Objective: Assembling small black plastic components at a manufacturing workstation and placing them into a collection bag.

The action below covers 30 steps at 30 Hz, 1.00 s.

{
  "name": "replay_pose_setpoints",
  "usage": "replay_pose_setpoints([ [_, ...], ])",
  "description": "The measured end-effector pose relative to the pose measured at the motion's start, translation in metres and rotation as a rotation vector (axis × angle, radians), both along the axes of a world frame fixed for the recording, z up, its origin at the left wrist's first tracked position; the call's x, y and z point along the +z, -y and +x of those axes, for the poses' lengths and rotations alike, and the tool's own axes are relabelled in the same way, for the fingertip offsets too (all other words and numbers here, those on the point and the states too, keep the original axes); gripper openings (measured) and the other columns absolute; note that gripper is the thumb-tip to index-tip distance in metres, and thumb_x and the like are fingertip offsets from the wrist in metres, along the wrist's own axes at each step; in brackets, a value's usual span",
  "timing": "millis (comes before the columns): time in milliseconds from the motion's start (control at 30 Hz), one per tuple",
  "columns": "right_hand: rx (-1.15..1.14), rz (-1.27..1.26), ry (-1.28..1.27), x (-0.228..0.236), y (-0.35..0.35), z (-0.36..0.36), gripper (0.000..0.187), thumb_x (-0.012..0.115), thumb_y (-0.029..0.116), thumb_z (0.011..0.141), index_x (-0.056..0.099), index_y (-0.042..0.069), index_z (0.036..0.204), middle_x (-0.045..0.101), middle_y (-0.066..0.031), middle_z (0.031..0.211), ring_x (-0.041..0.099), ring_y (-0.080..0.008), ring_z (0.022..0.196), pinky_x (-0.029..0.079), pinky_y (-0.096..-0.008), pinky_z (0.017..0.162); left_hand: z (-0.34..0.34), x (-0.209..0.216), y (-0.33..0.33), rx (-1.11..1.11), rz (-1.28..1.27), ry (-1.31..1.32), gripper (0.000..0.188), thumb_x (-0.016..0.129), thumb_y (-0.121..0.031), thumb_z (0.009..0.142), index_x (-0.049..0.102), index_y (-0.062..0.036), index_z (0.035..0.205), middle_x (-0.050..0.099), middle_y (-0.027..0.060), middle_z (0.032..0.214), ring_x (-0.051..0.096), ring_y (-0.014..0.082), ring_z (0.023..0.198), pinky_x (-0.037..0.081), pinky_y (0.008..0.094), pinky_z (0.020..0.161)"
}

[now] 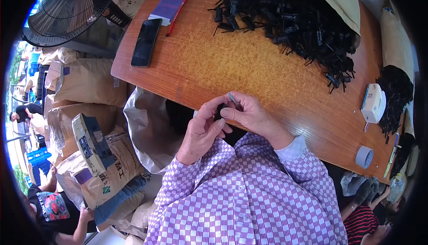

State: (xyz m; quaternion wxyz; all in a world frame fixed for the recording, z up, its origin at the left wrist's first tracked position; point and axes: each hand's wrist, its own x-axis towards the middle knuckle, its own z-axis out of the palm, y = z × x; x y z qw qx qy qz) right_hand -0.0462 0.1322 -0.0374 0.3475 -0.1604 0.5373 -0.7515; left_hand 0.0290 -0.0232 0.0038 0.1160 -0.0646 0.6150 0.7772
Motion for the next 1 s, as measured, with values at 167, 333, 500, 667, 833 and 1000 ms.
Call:
replay_pose_setpoints([
  [167, -0.165, 0.041, 0.142, 0.016, 0.014, 0.013, 0.028, 0.054, 0.024, 0.097, 0.055, 0.000, 0.111, 0.054, 0.0025, 0.084, 0.049, -0.0024, 0.070, 0.043, -0.0183, 0.059, 0.000, -0.019, 0.002, 0.086, -0.471, -0.219, 0.039, 0.050, -0.003, 0.095, 0.044, 0.0002, 0.133, 0.058, 0.0063, 0.112, 0.059, 0.0088, 0.092, 0.050, 0.0208, 0.073],
  [333, -0.078, 0.147, 0.147, 0.013, 0.022, 0.020, 0.034, 0.044, 0.028, 0.101, 0.049, 0.001, 0.121, 0.054, 0.0007, 0.085, 0.050, -0.0045, 0.069, 0.045, -0.0183, 0.061, 0.001, -0.029, 0.003, 0.217, -0.324, -0.137, 0.038, 0.049, 0.001, 0.094, 0.047, 0.0009, 0.132, 0.058, 0.0046, 0.111, 0.057, 0.0083, 0.093, 0.049, 0.0221, 0.078],
  [500, -0.096, 0.130, 0.089, 0.015, 0.031, 0.021, 0.030, 0.041, 0.023, 0.102, 0.047, 0.005, 0.125, 0.046, 0.0052, 0.073, 0.041, -0.0011, 0.056, 0.030, -0.0155, 0.046, -0.002, -0.028, 0.004, 0.258, -0.449, -0.224, 0.035, 0.049, 0.002, 0.094, 0.051, 0.0011, 0.129, 0.059, 0.0047, 0.109, 0.056, 0.0088, 0.093, 0.046, 0.0214, 0.080],
  [667, -0.197, -0.012, 0.176, 0.002, 0.043, 0.029, 0.022, 0.042, 0.015, 0.101, 0.049, 0.008, 0.120, 0.047, 0.0055, 0.076, 0.042, -0.0014, 0.062, 0.034, -0.0163, 0.051, -0.001, -0.024, 0.003, 0.308, -0.560, -0.233, 0.037, 0.050, 0.008, 0.088, 0.055, 0.0012, 0.123, 0.065, 0.0137, 0.102, 0.062, 0.0143, 0.086, 0.048, 0.0242, 0.075],
  [833, -0.171, -0.108, 0.251, -0.008, 0.051, 0.027, 0.021, 0.045, 0.015, 0.100, 0.049, 0.008, 0.119, 0.044, 0.0057, 0.076, 0.039, -0.0022, 0.062, 0.034, -0.0169, 0.053, 0.001, -0.021, 0.005, 0.330, -0.751, -0.262, 0.038, 0.050, 0.010, 0.085, 0.057, 0.0013, 0.121, 0.066, 0.0155, 0.101, 0.065, 0.0183, 0.087, 0.051, 0.0278, 0.075],
  [1000, -0.011, 0.284, -0.577, -0.007, 0.018, -0.010, 0.025, 0.052, 0.021, 0.097, 0.051, 0.009, 0.118, 0.061, -0.0082, 0.084, 0.059, -0.0143, 0.071, 0.046, -0.0265, 0.059, 0.005, -0.010, 0.011, 0.354, -0.853, -0.316, 0.033, 0.052, 0.009, 0.084, 0.059, 0.0023, 0.116, 0.066, 0.0151, 0.099, 0.066, 0.0188, 0.088, 0.051, 0.0285, 0.076],
])
